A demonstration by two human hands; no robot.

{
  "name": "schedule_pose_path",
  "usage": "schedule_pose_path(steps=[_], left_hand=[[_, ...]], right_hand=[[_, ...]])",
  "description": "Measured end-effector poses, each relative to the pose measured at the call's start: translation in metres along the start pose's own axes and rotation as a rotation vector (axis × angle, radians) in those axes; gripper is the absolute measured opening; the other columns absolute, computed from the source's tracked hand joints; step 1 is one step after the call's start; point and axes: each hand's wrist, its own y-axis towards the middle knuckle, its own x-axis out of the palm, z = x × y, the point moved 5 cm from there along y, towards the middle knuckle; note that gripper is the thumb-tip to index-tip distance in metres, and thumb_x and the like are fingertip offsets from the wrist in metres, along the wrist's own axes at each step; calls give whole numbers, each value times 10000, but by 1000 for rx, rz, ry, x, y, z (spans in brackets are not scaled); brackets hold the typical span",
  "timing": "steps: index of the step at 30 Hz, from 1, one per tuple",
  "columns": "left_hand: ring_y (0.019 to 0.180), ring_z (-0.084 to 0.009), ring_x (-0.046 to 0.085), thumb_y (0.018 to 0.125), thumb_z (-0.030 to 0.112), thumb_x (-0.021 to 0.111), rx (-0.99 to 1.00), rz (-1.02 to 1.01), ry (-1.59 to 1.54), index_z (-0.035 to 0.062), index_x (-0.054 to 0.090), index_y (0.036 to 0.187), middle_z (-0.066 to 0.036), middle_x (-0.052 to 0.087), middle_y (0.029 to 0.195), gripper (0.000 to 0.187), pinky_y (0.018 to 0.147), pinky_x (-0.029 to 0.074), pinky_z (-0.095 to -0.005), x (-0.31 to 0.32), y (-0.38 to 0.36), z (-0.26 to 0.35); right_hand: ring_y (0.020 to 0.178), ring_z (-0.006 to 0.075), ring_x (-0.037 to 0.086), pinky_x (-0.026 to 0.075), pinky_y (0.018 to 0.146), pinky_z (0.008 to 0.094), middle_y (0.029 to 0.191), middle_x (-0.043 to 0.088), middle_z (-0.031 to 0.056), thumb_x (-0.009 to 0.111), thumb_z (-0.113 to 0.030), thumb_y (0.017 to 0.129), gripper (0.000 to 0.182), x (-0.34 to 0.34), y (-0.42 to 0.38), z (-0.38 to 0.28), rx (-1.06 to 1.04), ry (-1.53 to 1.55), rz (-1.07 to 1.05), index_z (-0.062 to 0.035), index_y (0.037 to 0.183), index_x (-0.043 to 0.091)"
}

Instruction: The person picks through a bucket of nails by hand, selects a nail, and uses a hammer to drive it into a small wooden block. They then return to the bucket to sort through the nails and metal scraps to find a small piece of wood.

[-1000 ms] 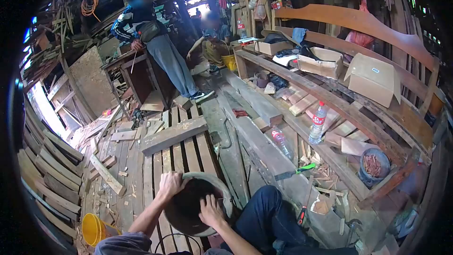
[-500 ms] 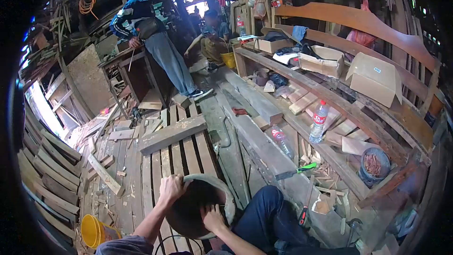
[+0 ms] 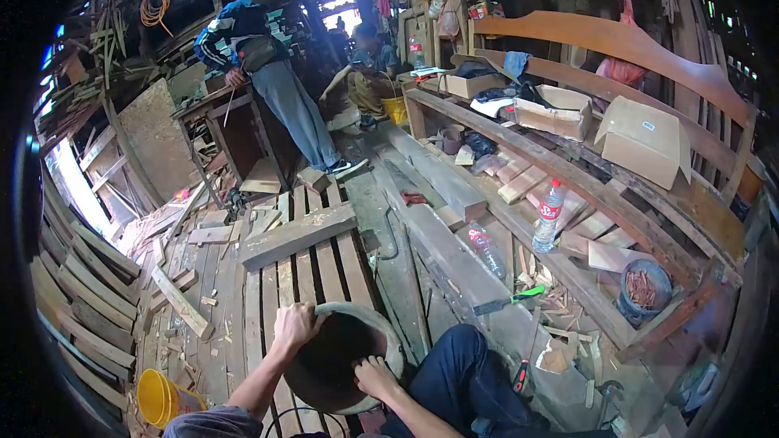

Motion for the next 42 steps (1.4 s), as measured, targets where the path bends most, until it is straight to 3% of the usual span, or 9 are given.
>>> schedule_pose_path(steps=[11, 17, 26, 31, 32, 35, 37, 39, 42], left_hand=[[610, -362, 673, 869, 522, 627, 61, 15, -16, 37, 659, 766, -196, 647, 637, 497, 584, 542, -445, -5, -1, 24], [606, -359, 678, 818, 673, 614, 58, -19, 3, 47, 675, 753, -181, 643, 611, 632, 574, 546, -450, 1, 23, 7], [828, -398, 687, 817, 681, 603, -27, -148, -152, 6, 720, 899, -245, 687, 799, 690, 764, 539, -465, 33, 65, -53], [891, -395, 682, 808, 690, 613, -93, -208, -183, -2, 709, 949, -262, 691, 860, 714, 806, 535, -454, 64, 79, -90], [892, -394, 687, 835, 622, 629, -126, -192, -244, 27, 695, 1017, -238, 695, 943, 626, 809, 538, -452, 63, 79, -90], [943, -383, 679, 880, 448, 644, 134, 320, 52, 68, 681, 1071, -206, 681, 1051, 427, 826, 534, -449, 37, 85, -60], [953, -363, 643, 852, 178, 674, 147, 140, -745, 61, 670, 1050, -172, 671, 1038, 230, 822, 521, -439, 7, 90, 0], [937, -349, 643, 831, 134, 690, 562, 209, -587, 18, 665, 1033, -163, 673, 993, 234, 827, 521, -435, -50, 65, 100], [983, -333, 621, 937, 223, 633, 1145, -218, -1166, 49, 641, 1126, -153, 649, 1046, 258, 874, 489, -420, -115, -14, 233]], right_hand=[[937, 355, 581, 464, 844, 437, 1010, 618, 186, 645, -250, 812, 345, 6, -18, 6, 52, -57, 78, -4, 1054, 635], [972, 360, 569, 464, 848, 441, 1016, 614, 190, 660, -240, 808, 349, 9, -11, 2, 23, -50, 83, -4, 1063, 632], [918, 360, 615, 471, 795, 457, 920, 664, 198, 630, -258, 798, 277, -2, 39, -22, 23, -90, 51, 5, 867, 685], [974, 382, 617, 473, 826, 470, 941, 688, 222, 632, -273, 778, 316, -4, 70, -27, 50, -61, -50, 7, 887, 731], [982, 384, 617, 473, 830, 471, 949, 689, 222, 631, -275, 779, 320, -3, 78, -27, 52, -59, -80, 7, 889, 733], [1017, 384, 621, 472, 858, 474, 995, 698, 211, 610, -281, 806, 319, 1, 93, -21, 92, -23, -152, -17, 921, 746], [1044, 382, 625, 470, 884, 474, 1034, 705, 200, 591, -285, 832, 319, 4, 100, -22, 115, 9, -210, -41, 951, 757], [1061, 387, 636, 512, 895, 501, 1019, 706, 201, 570, -319, 846, 325, -5, 101, -24, 67, -49, -206, -59, 916, 752], [1072, 411, 638, 497, 920, 502, 1005, 709, 211, 581, -335, 848, 352, 7, 109, -13, 85, -32, -319, -48, 960, 751]])
